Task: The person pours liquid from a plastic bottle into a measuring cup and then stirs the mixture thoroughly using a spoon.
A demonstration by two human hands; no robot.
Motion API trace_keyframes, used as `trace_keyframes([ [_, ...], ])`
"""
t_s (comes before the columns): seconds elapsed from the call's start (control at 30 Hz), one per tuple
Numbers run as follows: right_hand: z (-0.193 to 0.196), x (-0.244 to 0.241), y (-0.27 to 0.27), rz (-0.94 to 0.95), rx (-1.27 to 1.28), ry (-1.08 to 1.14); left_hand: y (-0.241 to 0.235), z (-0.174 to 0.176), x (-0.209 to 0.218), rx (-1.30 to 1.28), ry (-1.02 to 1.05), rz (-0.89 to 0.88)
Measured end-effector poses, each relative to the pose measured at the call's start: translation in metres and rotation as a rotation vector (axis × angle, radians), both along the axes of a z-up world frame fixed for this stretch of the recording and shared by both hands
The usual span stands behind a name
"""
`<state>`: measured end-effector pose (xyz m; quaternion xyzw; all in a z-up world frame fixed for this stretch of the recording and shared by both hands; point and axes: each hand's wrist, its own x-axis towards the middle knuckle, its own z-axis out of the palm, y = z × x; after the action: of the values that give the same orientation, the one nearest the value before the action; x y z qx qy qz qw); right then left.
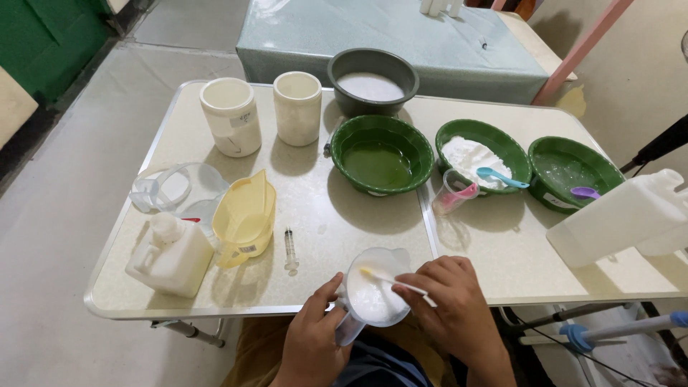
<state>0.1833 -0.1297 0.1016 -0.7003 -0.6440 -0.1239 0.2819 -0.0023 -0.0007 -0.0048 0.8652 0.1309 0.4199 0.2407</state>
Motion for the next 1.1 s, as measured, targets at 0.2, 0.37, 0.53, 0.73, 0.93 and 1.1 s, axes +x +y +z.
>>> trace_keyframes([
  [0.2,0.013,-0.004,-0.014,0.079,-0.079,0.087,0.001,-0.004,-0.002,-0.033,0.009,-0.025],
  [0.37,-0.003,0.008,-0.012,-0.093,-0.003,0.005,0.000,-0.006,-0.002,-0.044,0.003,-0.029],
  [0.53,-0.006,-0.003,-0.008,0.000,0.004,0.090,0.000,-0.006,-0.002,-0.044,0.004,-0.012],
  [0.73,0.001,0.002,-0.014,0.077,0.016,0.218,0.000,-0.002,-0.004,-0.062,0.013,-0.040],
  [0.93,-0.004,0.010,-0.011,-0.134,0.055,-0.045,0.000,-0.005,-0.002,-0.064,0.040,-0.021],
  [1.1,-0.005,0.001,0.000,0.068,0.029,0.082,-0.002,0.000,-0.002,-0.029,0.002,-0.010],
])
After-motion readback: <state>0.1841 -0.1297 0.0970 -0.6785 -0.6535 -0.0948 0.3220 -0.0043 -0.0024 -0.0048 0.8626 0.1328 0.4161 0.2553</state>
